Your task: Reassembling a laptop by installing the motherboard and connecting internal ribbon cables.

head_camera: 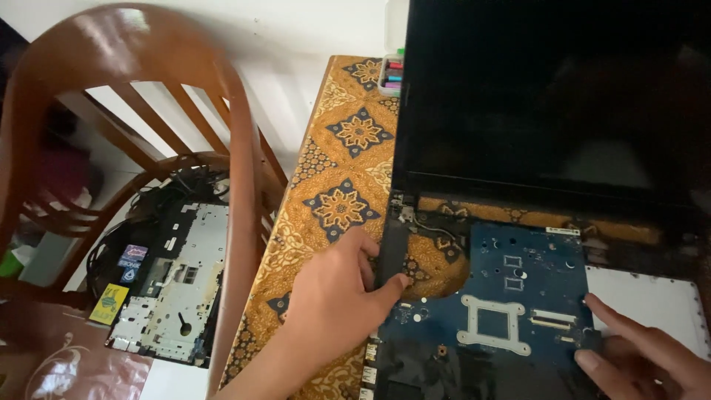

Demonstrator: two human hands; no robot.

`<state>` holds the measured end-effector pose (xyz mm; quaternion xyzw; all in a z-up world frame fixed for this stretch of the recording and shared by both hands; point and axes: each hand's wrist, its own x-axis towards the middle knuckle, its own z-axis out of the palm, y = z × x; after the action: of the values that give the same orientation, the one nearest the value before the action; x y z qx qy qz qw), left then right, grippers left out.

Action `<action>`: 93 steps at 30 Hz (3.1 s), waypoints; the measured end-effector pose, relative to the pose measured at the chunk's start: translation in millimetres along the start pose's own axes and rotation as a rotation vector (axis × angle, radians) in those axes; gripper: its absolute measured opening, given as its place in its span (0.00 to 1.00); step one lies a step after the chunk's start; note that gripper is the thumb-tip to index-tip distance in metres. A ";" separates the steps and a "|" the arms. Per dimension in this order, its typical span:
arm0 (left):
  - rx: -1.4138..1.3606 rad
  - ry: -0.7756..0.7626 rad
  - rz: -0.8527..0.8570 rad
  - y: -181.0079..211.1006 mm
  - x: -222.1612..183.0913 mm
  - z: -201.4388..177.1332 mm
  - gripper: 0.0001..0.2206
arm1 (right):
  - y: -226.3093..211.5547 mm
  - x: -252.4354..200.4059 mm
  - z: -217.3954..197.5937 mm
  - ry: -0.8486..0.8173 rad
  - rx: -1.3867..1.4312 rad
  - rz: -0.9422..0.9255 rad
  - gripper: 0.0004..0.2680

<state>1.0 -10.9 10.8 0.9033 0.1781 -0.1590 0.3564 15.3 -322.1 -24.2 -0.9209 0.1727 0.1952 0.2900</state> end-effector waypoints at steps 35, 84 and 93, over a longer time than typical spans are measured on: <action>0.390 0.337 0.250 -6.2 -0.3 31.4 0.31 | 68.6 15.2 23.5 0.188 -0.205 -0.454 0.18; 0.383 0.157 0.606 25.3 16.6 86.9 0.28 | 77.0 18.9 39.6 0.389 -0.099 -0.742 0.17; 0.632 0.333 0.903 30.2 17.4 91.6 0.28 | 106.3 41.9 44.4 0.132 -0.213 -0.818 0.26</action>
<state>15.0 -92.0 -42.4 0.9653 -0.2274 0.1080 0.0689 -5.9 -386.2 -126.6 -0.9488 -0.2098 0.0213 0.2353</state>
